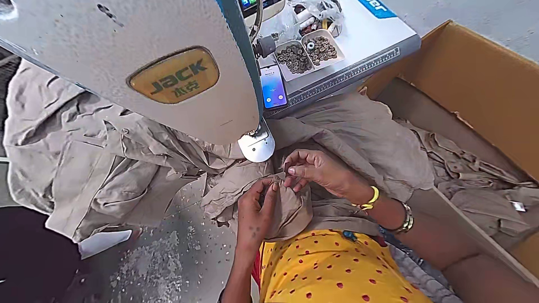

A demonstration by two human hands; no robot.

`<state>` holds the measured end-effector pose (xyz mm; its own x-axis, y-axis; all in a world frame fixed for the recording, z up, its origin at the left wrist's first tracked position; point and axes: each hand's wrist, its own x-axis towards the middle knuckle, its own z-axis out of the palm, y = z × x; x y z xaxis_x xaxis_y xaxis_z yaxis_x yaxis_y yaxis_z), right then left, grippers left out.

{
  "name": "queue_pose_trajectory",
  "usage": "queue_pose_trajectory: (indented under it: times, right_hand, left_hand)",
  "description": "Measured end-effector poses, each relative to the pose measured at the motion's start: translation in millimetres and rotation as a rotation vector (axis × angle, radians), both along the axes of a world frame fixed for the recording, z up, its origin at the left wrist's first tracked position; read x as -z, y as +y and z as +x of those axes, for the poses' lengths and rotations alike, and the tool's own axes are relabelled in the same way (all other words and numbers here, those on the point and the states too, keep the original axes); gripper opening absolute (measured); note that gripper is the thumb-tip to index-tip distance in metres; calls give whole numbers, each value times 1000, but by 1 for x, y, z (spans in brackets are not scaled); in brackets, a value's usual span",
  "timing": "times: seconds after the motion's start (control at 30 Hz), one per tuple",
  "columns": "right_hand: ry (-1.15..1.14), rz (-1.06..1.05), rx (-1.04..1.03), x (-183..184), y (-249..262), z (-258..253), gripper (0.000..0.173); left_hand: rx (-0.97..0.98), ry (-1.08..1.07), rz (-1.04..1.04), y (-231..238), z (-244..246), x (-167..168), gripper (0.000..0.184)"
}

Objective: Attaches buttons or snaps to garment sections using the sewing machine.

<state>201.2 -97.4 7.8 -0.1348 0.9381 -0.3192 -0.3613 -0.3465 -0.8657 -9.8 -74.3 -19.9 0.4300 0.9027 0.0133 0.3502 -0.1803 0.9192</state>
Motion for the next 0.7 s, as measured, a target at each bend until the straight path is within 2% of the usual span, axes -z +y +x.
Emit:
queue_pose_trajectory:
  times: [0.17,0.33,0.57,0.7]
  right_hand:
    - [-49,-5,18,13,1,-9,14]
    - [-68,-86,-29,16,4,-13,20]
    - [-25,-144,-50,23,3,-15,14]
    - [-84,-160,-72,25,3,-18,15]
  left_hand:
    - [-41,56,-25,-3,-1,1,20]
    - [0,172,-27,-4,-4,2,25]
    - [-15,252,-5,-8,-7,7,26]
    - [-18,305,28,-10,-6,7,25]
